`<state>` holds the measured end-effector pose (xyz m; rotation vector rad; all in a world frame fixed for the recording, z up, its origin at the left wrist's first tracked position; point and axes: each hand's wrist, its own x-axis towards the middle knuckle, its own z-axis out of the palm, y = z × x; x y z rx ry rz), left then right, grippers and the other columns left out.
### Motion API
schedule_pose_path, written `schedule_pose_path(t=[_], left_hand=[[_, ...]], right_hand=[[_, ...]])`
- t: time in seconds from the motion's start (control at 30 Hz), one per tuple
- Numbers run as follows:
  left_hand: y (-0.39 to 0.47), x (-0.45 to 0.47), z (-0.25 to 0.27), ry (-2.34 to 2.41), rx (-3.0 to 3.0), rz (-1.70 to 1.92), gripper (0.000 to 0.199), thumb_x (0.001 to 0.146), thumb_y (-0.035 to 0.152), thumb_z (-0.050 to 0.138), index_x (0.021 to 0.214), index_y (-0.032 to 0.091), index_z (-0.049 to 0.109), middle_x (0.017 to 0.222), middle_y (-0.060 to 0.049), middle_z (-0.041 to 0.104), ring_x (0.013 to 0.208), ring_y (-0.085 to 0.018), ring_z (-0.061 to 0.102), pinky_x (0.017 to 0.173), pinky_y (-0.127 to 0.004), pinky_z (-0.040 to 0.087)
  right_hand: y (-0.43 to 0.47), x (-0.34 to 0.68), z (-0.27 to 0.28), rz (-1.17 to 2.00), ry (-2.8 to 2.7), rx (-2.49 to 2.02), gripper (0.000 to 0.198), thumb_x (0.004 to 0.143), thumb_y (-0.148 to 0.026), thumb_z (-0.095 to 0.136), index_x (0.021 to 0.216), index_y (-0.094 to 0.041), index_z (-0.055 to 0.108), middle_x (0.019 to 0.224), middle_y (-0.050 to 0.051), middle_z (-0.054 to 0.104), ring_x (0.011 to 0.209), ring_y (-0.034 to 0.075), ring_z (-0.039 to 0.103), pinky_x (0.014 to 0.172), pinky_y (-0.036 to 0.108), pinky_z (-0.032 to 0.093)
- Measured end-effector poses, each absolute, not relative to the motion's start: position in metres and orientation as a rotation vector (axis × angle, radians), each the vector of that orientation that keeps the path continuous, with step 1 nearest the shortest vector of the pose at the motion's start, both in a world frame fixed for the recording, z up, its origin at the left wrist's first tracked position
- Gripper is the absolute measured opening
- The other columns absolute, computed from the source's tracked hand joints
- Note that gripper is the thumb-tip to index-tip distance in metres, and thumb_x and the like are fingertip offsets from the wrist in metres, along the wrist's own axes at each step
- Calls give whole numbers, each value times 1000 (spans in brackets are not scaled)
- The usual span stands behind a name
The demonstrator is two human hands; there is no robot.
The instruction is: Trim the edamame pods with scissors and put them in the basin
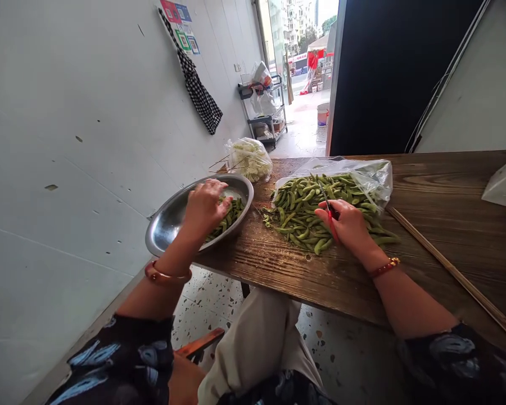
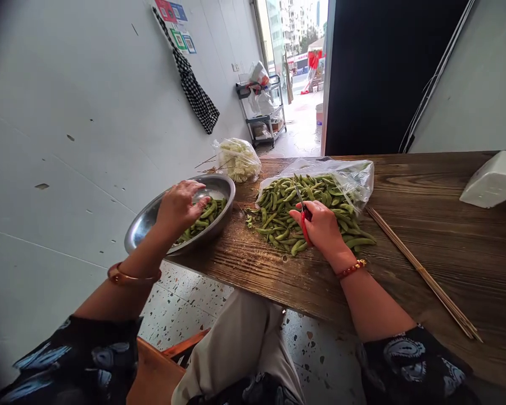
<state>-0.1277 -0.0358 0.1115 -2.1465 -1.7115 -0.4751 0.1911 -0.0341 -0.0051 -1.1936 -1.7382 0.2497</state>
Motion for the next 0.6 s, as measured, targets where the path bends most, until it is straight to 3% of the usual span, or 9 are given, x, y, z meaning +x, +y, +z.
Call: schedule_pose_path(t=[0.1,0.2,0.43,0.6], left_hand=[[-46,-93,95,-1674,-2321,-459,26,88,33,49,99,18,66,100,-10,64,92,-23,57,84,-35,43],[-42,-55,68,-1674,-2491,-342,22,86,32,52,92,18,68,94,-9,63,84,-21,59,79,-33,43],[-7,-22,17,-1856,-2473,-190,37,82,44,58,109,19,63,102,-11,61,96,-24,58,80,-32,43],[6,-5,1,-1871,-2510,-267,32,79,41,61,103,20,66,99,-11,59,93,-24,58,77,-32,44]], right_hand=[[-34,191,-6,248,-1749,-1183,31,85,-49,57,88,-20,67,83,7,67,75,22,62,68,34,47],[-33,192,-7,231,-1757,-1185,33,85,-50,56,89,-19,67,82,7,67,74,22,62,67,34,47],[-31,190,-8,230,-1762,-1186,33,86,-49,55,90,-19,67,83,7,66,75,22,62,70,34,48],[-31,189,-8,249,-1751,-1184,33,85,-50,56,90,-19,67,82,7,66,76,22,62,71,34,48]])
